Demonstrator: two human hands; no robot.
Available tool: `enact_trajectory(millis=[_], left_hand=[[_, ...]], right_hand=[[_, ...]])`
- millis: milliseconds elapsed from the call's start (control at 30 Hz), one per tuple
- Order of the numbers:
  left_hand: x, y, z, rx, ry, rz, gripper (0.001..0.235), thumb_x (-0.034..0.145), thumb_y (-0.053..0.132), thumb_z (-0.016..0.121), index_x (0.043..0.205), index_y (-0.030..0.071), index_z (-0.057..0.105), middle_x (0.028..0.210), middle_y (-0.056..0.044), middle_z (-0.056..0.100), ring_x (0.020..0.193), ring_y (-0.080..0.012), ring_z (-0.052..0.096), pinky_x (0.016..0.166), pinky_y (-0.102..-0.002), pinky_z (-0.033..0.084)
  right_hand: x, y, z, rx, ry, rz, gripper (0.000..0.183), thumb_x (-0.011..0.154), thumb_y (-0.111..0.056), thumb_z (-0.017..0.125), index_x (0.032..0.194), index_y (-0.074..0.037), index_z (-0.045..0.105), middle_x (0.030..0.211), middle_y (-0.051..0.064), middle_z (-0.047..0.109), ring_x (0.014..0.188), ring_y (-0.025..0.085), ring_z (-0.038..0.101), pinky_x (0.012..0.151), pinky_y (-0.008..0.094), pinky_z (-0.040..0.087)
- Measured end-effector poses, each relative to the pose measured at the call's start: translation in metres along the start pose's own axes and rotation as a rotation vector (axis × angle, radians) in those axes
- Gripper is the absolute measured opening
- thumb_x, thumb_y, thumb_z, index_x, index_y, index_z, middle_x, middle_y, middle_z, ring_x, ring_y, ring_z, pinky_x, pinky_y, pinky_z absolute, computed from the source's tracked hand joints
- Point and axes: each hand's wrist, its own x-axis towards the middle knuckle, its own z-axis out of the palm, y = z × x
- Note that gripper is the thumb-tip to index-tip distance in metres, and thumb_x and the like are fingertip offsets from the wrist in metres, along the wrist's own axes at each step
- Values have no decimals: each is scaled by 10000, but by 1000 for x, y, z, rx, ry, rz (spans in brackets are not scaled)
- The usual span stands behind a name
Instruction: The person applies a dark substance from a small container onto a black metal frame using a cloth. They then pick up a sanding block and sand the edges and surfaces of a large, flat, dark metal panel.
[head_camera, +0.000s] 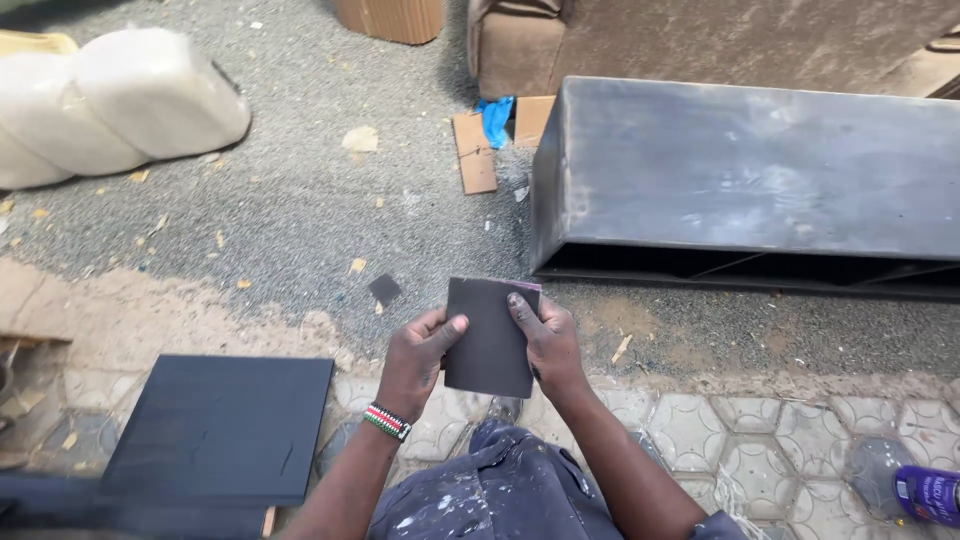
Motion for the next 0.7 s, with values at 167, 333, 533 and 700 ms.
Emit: enact_trajectory(millis=[167,333,533,700], left_hand=[[77,13,68,-12,-131,-55,330,1013,108,952,1273,-88,891,984,-184,912,885,-215,862,802,-410,753],[154,7,123,16,-266,-120,304,990,52,950,1238,-108,881,956,-217,912,875,-262,900,764,-427,764],[241,24,179,138,-513,-289,352,958,31,966,1276,-99,888,971,-213,904,862,-241,879,757,-415,757],[371,37,217,350,-661,-302,448,1006,169,968,1378,-56,859,1042,-159,887,851,-188,839,737,-373,763]], right_hand=[[62,-56,-43,54,206,-20,245,1129,-213,851,984,-18,822,703,198,780,599,250,817,530,388,700],[97,-63,-88,330,402,-2,221,1118,-204,853,1033,-3,818,788,246,825,683,291,855,616,422,726],[152,-23,-161,589,394,173,206,1018,-112,941,1167,2,857,1034,319,890,890,440,910,770,594,761],[202,-89,-130,153,377,110,504,945,-200,1038,1414,-85,897,1019,140,898,927,210,852,845,397,743]])
